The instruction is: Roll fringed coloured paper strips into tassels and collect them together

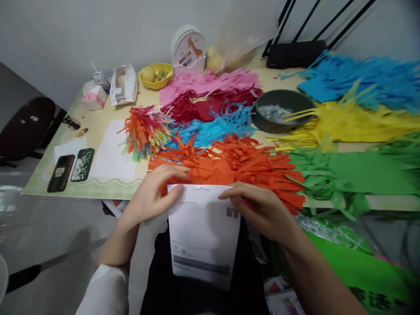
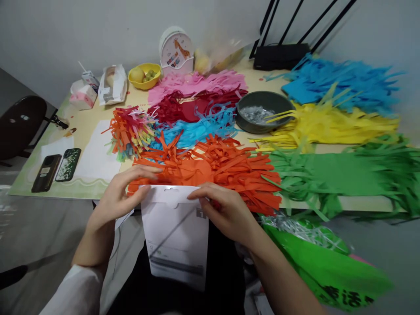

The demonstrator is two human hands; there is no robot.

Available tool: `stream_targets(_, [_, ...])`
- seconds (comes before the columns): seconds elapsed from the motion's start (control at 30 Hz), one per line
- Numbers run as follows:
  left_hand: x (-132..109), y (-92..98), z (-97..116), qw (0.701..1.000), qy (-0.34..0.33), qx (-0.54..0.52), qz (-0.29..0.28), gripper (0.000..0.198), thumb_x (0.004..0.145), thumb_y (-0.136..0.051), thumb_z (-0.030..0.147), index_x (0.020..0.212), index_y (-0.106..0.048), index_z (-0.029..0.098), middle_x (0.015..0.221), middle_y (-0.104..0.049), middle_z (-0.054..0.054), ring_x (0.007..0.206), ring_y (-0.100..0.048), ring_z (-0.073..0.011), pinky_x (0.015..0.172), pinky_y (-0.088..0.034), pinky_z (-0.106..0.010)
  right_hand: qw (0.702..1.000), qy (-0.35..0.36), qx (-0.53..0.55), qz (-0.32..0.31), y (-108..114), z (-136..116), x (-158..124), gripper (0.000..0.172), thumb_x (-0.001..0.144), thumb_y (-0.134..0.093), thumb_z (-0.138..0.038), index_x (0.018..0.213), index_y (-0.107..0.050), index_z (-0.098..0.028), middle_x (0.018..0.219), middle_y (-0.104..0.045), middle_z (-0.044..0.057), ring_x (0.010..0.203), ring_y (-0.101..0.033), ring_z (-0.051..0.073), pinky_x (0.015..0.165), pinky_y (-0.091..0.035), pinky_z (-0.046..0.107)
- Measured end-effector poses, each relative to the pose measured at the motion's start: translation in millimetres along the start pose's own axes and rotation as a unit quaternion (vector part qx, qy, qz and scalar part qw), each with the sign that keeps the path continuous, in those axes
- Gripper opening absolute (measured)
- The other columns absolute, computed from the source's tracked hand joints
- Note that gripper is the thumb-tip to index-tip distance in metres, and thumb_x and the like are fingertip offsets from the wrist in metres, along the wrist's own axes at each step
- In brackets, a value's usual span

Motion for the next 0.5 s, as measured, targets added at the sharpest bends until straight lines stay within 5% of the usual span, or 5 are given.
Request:
stream_targets(0.23, [40, -28.0, 11, 0.955, 0.065, 0.13, -0.259, 0.01, 0.085, -0.06, 0.026, 0.09, -0.062, 0.018, 0.086, -0.068, -0.003, 0.076, -0.061, -0.0186, 0.064, -0.042, -0.028, 0.998, 0.01, -0.056, -0.004, -5, -16, -2, 0.025, 0.09, -0.049, -0.005, 0.099, -0.068, -0.019, 0.085, -0.07, 0.003, 0.074, -0.065, 0.012, 0.065, -0.05, 0.022])
stream_targets(0.5, [57, -41.4, -4, 0.917, 0.116, 0.101, -0.367, 0.009, 0.076, -0.057, 0.021, 0.083, -0.054, 0.018, 0.073, -0.054, 0.002, 0.063, -0.048, -0.0138, 0.054, -0.031, -0.026, 0.996, 0.0, -0.085, -0.007, -7, -13, -1, 0.026, 0.09, -0.049, -0.006, 0.102, -0.069, -0.018, 0.09, -0.071, 0.004, 0.082, -0.066, 0.014, 0.072, -0.05, 0.024])
Point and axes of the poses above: each hand's wrist, its own x-axis towards the middle knuckle, its own y-axis out of the back of the hand, z = x × y, the point moved 5 cm from there along x, towards the middle knuckle
